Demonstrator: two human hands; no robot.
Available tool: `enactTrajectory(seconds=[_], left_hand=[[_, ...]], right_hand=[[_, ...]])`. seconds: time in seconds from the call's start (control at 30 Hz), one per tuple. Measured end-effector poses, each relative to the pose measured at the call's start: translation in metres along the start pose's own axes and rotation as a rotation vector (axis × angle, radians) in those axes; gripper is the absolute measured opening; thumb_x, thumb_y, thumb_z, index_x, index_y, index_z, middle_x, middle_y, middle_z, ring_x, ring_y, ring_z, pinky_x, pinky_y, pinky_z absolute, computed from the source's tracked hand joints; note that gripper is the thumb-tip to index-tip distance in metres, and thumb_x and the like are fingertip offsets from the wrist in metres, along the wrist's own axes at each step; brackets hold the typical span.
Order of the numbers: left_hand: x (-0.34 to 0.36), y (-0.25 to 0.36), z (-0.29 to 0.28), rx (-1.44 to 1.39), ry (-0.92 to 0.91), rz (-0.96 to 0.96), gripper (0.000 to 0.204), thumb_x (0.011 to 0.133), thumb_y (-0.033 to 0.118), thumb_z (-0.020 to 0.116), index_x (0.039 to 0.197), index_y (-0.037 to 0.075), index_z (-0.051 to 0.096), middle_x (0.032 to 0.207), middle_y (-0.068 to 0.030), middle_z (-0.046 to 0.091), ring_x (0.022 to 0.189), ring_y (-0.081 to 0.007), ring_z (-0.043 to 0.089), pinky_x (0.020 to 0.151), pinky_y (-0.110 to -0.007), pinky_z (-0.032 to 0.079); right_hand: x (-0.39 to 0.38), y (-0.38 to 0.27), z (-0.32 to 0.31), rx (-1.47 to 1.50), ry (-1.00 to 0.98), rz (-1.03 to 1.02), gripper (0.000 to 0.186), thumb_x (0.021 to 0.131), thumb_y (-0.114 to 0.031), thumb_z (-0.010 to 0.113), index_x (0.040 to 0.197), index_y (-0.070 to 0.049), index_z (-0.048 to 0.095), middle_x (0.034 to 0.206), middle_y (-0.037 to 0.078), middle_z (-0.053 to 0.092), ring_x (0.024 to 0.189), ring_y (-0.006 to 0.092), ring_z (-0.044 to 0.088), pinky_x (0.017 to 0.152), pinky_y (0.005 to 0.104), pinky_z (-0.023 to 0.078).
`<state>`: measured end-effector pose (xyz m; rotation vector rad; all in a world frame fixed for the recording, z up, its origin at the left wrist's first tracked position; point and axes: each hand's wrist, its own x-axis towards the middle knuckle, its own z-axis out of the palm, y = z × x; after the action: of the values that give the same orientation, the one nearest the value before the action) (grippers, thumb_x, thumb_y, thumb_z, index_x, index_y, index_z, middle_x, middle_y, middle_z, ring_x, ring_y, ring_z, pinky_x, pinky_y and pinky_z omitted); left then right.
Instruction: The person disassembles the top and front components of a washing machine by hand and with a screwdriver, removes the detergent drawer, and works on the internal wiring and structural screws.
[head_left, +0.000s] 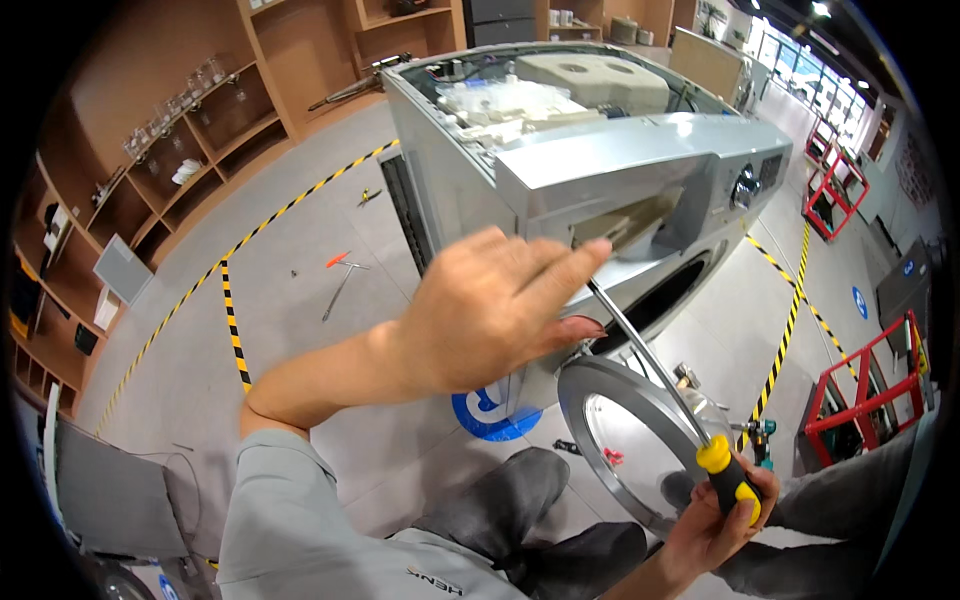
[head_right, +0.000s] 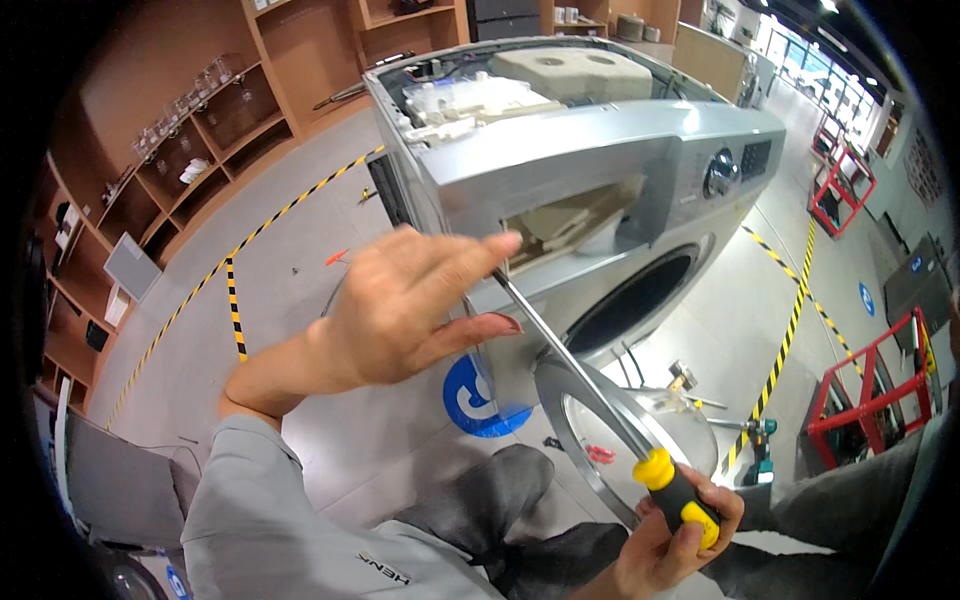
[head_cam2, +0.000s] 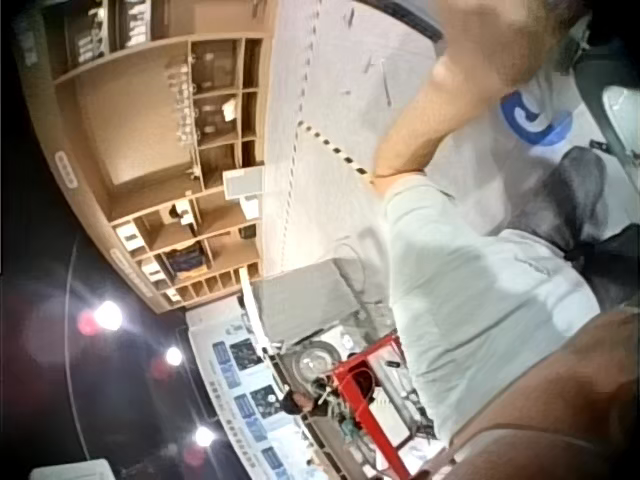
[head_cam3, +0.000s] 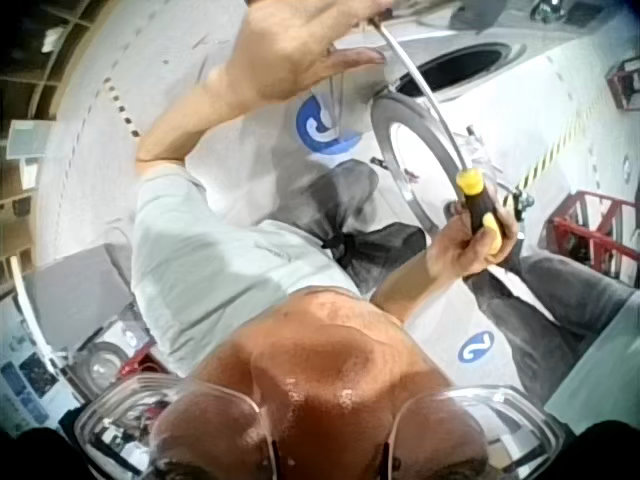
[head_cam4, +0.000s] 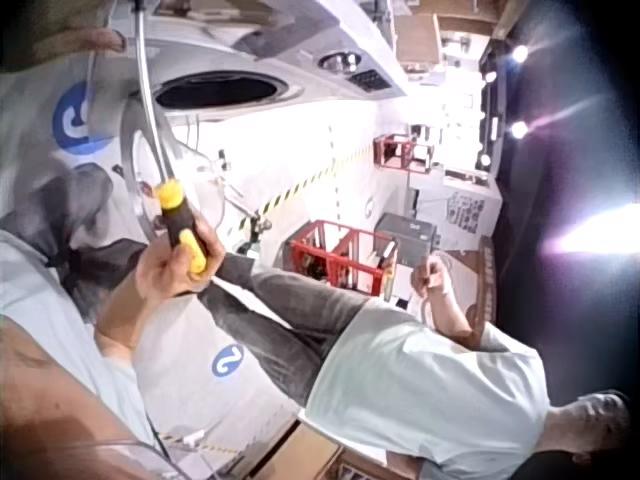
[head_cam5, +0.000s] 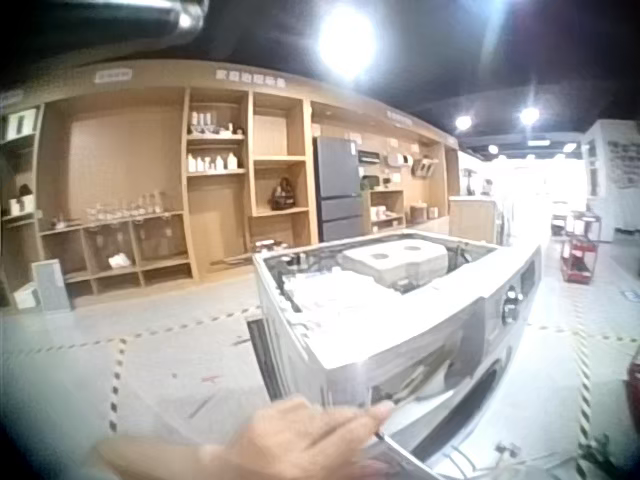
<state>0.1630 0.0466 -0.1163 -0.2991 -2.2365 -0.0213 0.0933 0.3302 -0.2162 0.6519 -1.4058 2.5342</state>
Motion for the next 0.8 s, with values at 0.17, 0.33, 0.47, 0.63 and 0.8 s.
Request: enactTrajectory(seconds=[0.17, 0.33, 0.47, 0.63, 0.8], left_hand=[[-0.014, -0.008, 0.000, -0.139, 0.036, 0.019, 0.033, 0.077, 0.006, 0.071, 0.108, -0.003, 0.063, 0.082, -0.0120, 0.066, 0.065, -0.0223, 0.064, 0.056, -0.028, 0.050], [-0.009, -0.034, -0.019, -0.182, 0.131, -0.120, 0.027, 0.083, 0.003, 0.065, 0.109, -0.003, 0.062, 0.085, -0.0116, 0.067, 0.075, -0.0181, 0.066, 0.062, -0.028, 0.052], [0.036, -0.118, -0.030, -0.558, 0.288, -0.546, 0.020, 0.094, 0.011, 0.054, 0.106, -0.002, 0.062, 0.090, -0.0099, 0.069, 0.084, -0.0143, 0.066, 0.074, -0.026, 0.051], [0.058, -0.238, 0.012, -0.543, 0.192, -0.566, 0.024, 0.089, 0.017, 0.062, 0.101, -0.004, 0.063, 0.088, -0.0117, 0.070, 0.082, -0.0162, 0.067, 0.076, -0.026, 0.051], [0.057, -0.251, 0.021, -0.411, -0.123, -0.570, 0.024, 0.084, 0.019, 0.068, 0.095, -0.003, 0.068, 0.090, -0.0133, 0.069, 0.085, -0.0172, 0.065, 0.079, -0.030, 0.049]], right_hand=[[0.000, -0.011, -0.003, 0.168, -0.109, 0.097, 0.031, 0.092, -0.023, 0.060, 0.114, -0.005, 0.048, 0.110, 0.017, 0.051, 0.102, 0.0192, 0.055, 0.080, 0.0228, 0.052], [0.007, -0.021, 0.008, 0.158, -0.020, -0.001, 0.022, 0.090, -0.013, 0.059, 0.107, 0.000, 0.055, 0.106, 0.022, 0.060, 0.093, 0.0299, 0.061, 0.073, 0.0348, 0.053], [0.013, -0.024, 0.006, 0.095, 0.059, -0.022, 0.025, 0.090, -0.021, 0.061, 0.106, -0.001, 0.055, 0.092, 0.016, 0.061, 0.076, 0.0220, 0.059, 0.062, 0.0280, 0.049], [0.011, -0.025, -0.002, 0.010, 0.056, -0.031, 0.025, 0.090, -0.021, 0.059, 0.106, -0.002, 0.054, 0.089, 0.013, 0.060, 0.064, 0.0190, 0.055, 0.060, 0.0259, 0.047], [0.004, -0.026, -0.017, -0.053, 0.015, -0.050, 0.023, 0.090, -0.019, 0.058, 0.105, -0.002, 0.054, 0.089, 0.015, 0.060, 0.063, 0.0183, 0.053, 0.057, 0.0272, 0.046]])
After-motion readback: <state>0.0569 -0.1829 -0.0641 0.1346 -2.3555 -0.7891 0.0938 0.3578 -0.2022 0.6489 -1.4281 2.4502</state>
